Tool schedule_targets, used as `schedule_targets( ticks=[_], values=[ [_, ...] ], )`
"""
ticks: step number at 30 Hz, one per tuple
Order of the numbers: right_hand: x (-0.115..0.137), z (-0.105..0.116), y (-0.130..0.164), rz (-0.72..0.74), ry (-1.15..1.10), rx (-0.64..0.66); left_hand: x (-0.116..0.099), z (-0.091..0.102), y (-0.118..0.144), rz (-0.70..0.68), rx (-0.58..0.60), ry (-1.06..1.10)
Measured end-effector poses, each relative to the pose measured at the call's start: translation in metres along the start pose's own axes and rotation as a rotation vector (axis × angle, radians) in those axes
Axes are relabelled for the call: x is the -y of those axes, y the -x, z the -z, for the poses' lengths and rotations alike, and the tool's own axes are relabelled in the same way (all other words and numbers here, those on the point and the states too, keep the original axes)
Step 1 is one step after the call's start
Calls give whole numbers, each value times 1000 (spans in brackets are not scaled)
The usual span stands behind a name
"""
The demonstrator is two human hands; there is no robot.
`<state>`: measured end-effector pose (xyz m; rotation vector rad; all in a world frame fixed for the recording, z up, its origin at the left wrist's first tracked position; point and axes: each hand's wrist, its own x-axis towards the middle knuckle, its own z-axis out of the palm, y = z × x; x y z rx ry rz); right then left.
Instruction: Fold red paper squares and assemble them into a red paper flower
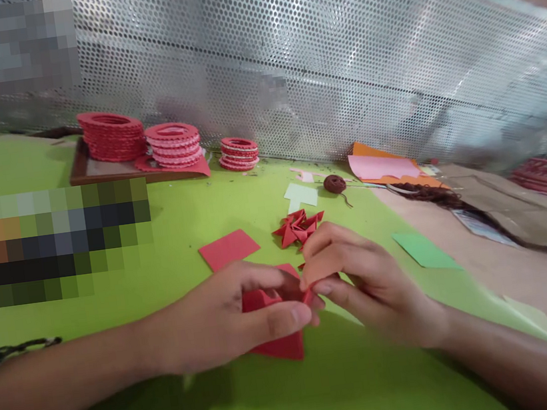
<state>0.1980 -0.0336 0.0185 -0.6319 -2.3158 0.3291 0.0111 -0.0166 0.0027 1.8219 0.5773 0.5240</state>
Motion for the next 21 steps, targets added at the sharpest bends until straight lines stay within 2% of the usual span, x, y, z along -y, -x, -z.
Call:
schedule_targets(
  ticks=[5, 8, 12, 16, 21],
  values=[
    [-2, -7, 3, 45, 212, -101, 5, 3, -6, -6, -62, 139],
    [-5, -13, 6, 102, 313, -100, 8, 3, -9, 1, -95, 147],
    [-7, -16, 10, 95, 272, -109, 8, 3, -9, -18, -140, 130],
    [-7, -11, 13, 108, 156, -101, 6, 5, -7, 51, -180, 182],
    [-2, -4, 11, 146, 258, -34, 8, 7, -7, 79, -125, 369]
  ],
)
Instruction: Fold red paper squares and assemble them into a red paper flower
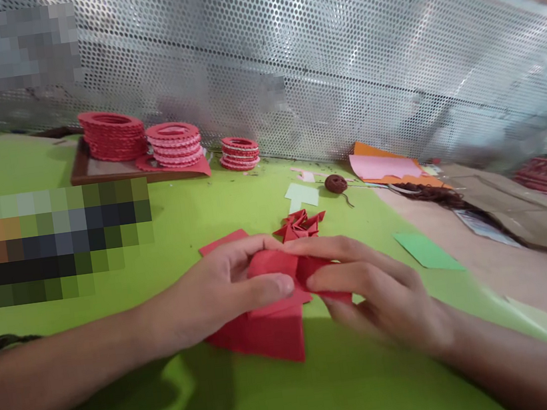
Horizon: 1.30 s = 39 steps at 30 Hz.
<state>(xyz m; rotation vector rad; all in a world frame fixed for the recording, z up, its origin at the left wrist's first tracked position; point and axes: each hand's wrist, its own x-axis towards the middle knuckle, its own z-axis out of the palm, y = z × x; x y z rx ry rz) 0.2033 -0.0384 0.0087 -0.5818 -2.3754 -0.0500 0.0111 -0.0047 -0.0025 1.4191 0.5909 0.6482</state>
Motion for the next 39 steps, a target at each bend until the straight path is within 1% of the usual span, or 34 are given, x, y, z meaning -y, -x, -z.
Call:
schedule_targets(
  ticks=[2, 5, 8, 10, 14, 18, 20, 24, 27, 29, 32, 34, 37, 39],
  values=[
    [1, 2, -1, -2, 43, 5, 2, 0, 0, -3, 8, 30],
    [0, 3, -2, -7, 47, -17, 3, -1, 0, -15, -39, 44],
    [-3, 4, -5, -42, 20, -20, 5, -1, -1, -23, -83, 8],
    [-5, 6, -6, -47, 9, 3, 5, 0, -2, -30, -100, -36],
    [-8, 10, -6, 28, 16, 66, 3, 2, -2, -27, -118, -100],
    [-9, 11, -4, 47, 40, 45, -1, 3, 0, 10, -94, -36],
    [-9, 12, -4, 53, 50, 54, -1, 3, 0, 19, -86, -20],
    [-10, 11, -5, 102, 64, 66, 1, 4, -1, 5, -106, -29],
    [-11, 11, -5, 90, 97, 103, 3, 6, -3, 6, -139, 39],
    [-11, 12, -5, 76, 125, 124, 5, 7, -3, 11, -126, 117],
    [-10, 12, -5, 92, 128, 94, 6, 7, -3, 13, -82, 187],
    [-10, 12, -5, 82, 122, 102, 5, 7, -3, 8, -68, 228],
    [-10, 13, -5, 50, 104, 151, 5, 6, -4, 4, -81, 298],
    [-10, 14, -6, 41, 80, 165, 5, 7, -5, 7, -95, 300]
  ],
)
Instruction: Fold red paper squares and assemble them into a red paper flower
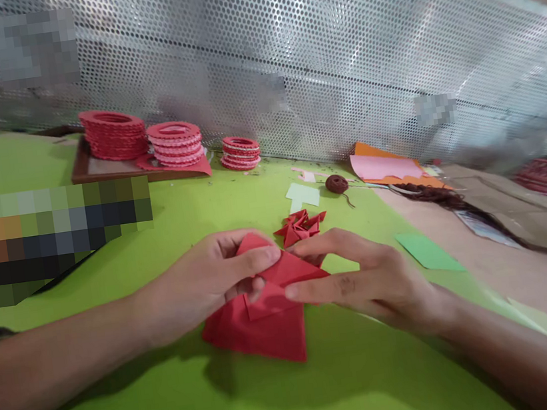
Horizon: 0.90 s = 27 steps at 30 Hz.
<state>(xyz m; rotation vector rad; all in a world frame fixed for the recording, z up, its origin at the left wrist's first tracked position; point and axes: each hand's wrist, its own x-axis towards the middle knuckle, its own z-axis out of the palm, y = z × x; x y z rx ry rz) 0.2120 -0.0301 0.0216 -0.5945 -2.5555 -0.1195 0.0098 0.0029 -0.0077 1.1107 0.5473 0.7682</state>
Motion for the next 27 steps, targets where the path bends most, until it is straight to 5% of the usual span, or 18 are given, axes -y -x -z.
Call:
schedule_targets(
  ticks=[6, 16, 27],
  values=[
    [3, -1, -6, -36, -179, -94, 0, -1, 3, -1, 27, -209],
    [14, -15, -9, -516, -497, -303, 5, -11, 6, -57, -66, -255],
    [18, -18, -7, -627, -515, -326, 3, -18, 7, -32, -141, -389]
  ],
)
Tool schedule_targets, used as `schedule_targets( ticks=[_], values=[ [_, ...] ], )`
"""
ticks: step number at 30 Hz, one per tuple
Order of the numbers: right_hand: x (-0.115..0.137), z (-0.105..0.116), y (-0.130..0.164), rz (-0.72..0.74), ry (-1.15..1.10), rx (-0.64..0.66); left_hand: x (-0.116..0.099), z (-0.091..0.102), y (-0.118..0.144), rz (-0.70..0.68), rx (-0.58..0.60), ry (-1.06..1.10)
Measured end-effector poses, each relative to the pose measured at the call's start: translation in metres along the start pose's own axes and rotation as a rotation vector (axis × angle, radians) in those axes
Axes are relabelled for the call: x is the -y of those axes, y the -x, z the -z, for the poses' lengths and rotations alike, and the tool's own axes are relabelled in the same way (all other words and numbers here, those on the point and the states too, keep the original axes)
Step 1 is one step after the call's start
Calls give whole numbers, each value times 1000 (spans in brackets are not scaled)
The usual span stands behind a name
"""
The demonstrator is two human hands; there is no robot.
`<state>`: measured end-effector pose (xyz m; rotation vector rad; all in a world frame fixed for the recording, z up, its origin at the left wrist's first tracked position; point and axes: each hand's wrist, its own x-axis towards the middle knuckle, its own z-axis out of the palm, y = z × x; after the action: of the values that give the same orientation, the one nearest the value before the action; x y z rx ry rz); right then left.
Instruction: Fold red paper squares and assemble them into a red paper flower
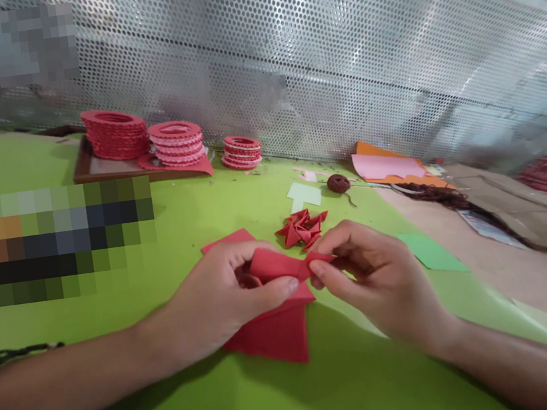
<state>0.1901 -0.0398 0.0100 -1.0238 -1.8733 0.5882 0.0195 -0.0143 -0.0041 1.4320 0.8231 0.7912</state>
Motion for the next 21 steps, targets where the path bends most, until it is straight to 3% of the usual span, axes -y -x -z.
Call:
schedule_targets(
  ticks=[8, 15, 19, 21],
  values=[
    [0, 4, -6, -120, -59, 147, -1, 4, 0, -11, 12, -138],
    [2, 2, -5, -108, -158, 81, 2, 5, -2, -23, 41, -73],
    [0, 0, -4, -128, -153, 102, 1, 5, -2, -73, -21, -219],
    [-2, 0, -4, -170, -165, 175, -2, 5, -1, -127, -39, -335]
  ],
)
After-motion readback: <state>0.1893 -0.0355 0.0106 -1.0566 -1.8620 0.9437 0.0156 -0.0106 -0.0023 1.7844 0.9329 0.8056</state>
